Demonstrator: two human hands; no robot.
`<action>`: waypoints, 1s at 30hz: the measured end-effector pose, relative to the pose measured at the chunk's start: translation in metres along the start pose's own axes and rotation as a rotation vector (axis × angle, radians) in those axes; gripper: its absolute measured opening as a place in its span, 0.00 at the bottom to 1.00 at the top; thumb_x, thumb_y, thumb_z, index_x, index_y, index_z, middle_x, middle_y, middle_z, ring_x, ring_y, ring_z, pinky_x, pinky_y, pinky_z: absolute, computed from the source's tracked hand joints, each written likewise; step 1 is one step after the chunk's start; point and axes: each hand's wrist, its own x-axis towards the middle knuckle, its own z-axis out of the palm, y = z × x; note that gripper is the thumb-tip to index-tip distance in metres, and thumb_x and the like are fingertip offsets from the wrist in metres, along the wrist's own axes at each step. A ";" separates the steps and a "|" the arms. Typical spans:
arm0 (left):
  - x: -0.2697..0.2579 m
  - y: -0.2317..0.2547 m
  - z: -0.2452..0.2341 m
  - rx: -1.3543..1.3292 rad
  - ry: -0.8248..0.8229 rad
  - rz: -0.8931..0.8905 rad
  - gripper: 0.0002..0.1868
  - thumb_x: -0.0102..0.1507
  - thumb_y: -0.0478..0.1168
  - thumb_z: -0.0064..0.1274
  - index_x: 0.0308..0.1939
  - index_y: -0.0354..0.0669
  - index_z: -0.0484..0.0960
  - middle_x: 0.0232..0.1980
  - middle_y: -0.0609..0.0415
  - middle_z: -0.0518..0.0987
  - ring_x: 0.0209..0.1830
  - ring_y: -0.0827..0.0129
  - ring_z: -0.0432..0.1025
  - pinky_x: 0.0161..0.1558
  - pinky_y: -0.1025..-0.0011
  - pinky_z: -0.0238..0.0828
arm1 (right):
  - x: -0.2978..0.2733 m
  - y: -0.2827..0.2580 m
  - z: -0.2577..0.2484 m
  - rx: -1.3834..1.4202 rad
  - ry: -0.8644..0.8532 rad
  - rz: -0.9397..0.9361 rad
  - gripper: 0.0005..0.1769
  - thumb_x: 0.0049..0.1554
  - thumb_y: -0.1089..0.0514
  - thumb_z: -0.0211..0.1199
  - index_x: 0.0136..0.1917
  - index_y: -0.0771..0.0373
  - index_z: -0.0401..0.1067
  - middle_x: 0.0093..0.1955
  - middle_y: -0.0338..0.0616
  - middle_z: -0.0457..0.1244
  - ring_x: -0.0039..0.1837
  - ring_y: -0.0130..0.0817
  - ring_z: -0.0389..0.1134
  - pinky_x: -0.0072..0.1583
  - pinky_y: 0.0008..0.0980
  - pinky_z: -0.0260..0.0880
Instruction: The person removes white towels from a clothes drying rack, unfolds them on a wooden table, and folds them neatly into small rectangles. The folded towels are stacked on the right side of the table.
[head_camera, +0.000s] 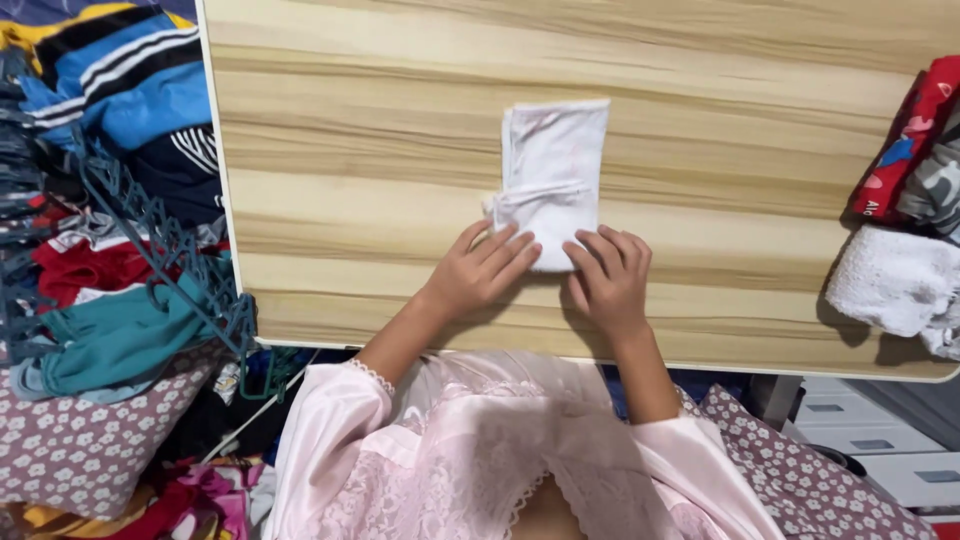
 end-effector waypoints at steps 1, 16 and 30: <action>0.000 0.001 -0.002 -0.007 0.013 0.028 0.23 0.65 0.38 0.55 0.65 0.44 0.76 0.61 0.52 0.81 0.63 0.60 0.75 0.67 0.53 0.64 | -0.002 -0.001 -0.006 0.022 0.006 -0.002 0.24 0.48 0.62 0.66 0.60 0.58 0.73 0.65 0.44 0.64 0.69 0.50 0.62 0.69 0.53 0.58; 0.079 -0.049 0.049 -0.508 0.403 -0.705 0.26 0.68 0.35 0.57 0.69 0.37 0.67 0.66 0.41 0.70 0.65 0.51 0.72 0.68 0.64 0.73 | 0.068 0.058 0.046 0.580 0.284 0.561 0.27 0.64 0.62 0.68 0.73 0.66 0.64 0.66 0.48 0.62 0.64 0.34 0.66 0.65 0.34 0.69; 0.022 0.000 0.064 -1.205 0.260 -0.990 0.52 0.55 0.37 0.71 0.76 0.39 0.53 0.58 0.44 0.76 0.59 0.62 0.74 0.62 0.65 0.71 | 0.010 0.052 0.025 1.166 -0.143 0.906 0.26 0.54 0.60 0.75 0.63 0.71 0.72 0.55 0.48 0.70 0.53 0.28 0.71 0.55 0.29 0.73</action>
